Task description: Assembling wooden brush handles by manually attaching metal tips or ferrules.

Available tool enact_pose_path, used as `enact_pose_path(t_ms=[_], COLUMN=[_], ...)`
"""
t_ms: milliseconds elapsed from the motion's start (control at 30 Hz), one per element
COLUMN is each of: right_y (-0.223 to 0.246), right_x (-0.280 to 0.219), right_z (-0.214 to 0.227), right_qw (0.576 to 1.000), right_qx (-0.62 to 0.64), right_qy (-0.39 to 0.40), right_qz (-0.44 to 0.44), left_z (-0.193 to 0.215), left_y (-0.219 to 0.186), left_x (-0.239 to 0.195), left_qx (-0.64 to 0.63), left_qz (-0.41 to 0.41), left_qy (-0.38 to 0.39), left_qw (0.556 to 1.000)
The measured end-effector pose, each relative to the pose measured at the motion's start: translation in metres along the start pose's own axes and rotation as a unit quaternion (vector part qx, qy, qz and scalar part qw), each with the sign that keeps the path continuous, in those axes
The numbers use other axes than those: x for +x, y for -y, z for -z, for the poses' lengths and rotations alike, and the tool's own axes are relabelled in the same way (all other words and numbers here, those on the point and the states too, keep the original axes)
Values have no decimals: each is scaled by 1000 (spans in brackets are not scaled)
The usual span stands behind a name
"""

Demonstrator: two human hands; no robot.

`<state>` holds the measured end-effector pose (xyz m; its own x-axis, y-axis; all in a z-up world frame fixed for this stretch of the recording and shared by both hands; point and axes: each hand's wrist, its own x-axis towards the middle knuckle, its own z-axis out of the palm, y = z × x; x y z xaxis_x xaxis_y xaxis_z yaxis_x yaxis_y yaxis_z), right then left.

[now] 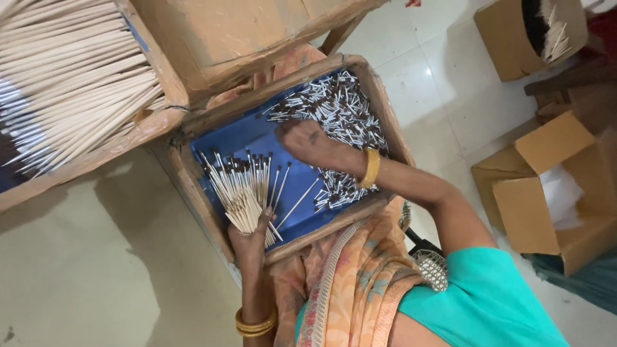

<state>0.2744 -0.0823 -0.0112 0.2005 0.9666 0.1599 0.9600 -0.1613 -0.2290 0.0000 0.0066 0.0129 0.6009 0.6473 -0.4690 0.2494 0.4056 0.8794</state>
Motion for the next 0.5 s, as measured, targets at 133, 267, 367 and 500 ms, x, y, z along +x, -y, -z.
enact_pose_path(t_ms=[133, 267, 367, 500], right_y=[13, 33, 38, 17], right_x=[-3, -8, 3, 11], right_z=[46, 19, 17, 23], right_qw=[997, 993, 981, 999], right_qx=[47, -98, -182, -18], right_qy=[-15, 42, 72, -38], right_qz=[-58, -46, -6, -15], left_z=[1, -6, -7, -17], left_y=[10, -1, -6, -35], left_x=[0, 0, 1, -4], left_qx=[11, 26, 28, -57], left_qz=[11, 35, 27, 35], left_qy=[9, 8, 7, 0], left_qw=[1000, 999, 999, 998])
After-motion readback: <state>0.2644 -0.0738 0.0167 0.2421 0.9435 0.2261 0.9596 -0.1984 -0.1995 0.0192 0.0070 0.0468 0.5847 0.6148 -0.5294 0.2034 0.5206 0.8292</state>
